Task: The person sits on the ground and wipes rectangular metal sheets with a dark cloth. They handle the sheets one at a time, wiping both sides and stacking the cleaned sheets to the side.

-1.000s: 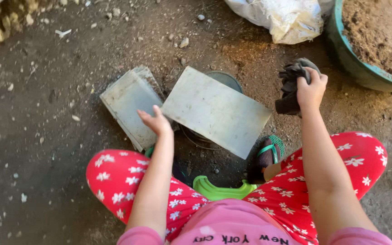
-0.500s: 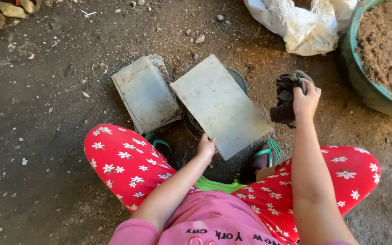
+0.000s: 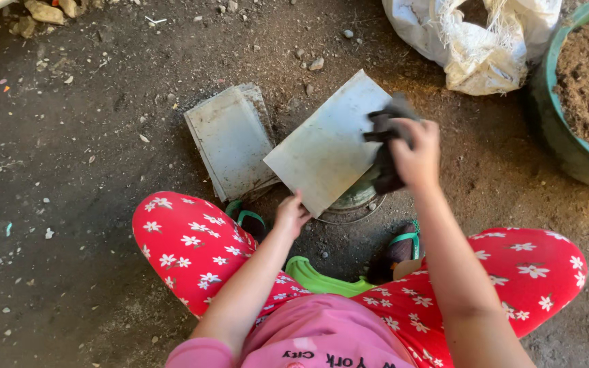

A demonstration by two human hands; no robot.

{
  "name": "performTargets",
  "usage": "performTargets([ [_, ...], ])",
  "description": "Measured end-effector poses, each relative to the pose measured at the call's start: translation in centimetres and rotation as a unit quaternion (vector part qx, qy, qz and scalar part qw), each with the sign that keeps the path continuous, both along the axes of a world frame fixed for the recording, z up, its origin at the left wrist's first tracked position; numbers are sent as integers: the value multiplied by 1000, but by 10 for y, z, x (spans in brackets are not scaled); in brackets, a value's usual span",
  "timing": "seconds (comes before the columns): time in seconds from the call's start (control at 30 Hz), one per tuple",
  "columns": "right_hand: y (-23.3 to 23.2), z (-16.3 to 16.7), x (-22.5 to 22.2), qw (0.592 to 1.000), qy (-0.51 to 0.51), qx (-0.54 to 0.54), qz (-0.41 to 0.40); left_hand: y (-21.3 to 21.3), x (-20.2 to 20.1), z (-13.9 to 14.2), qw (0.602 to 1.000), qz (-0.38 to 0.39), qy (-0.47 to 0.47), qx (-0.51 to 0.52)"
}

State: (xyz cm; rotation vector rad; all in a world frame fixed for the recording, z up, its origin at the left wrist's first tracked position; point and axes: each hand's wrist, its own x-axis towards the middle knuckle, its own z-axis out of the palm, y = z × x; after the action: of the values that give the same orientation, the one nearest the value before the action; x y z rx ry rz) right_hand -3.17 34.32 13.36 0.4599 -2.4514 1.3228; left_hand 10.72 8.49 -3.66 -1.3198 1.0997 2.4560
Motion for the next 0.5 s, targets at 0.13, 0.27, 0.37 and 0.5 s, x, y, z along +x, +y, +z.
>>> performTargets([
  [0.13,-97,-11,44,982,-16,162,98,12,-10,-23,991,40,124,-42],
  [0.27,-151,-52,69,946,4,303,111,-14,-12,-27,991,2,62,-118],
  [0.37,-133,-80,43,945,30,323,48,-28,-7,-23,981,-32,42,-189],
  [0.5,-47,-102,-19,936,18,346,-60,-30,-4,-29,977,-50,23,-205],
])
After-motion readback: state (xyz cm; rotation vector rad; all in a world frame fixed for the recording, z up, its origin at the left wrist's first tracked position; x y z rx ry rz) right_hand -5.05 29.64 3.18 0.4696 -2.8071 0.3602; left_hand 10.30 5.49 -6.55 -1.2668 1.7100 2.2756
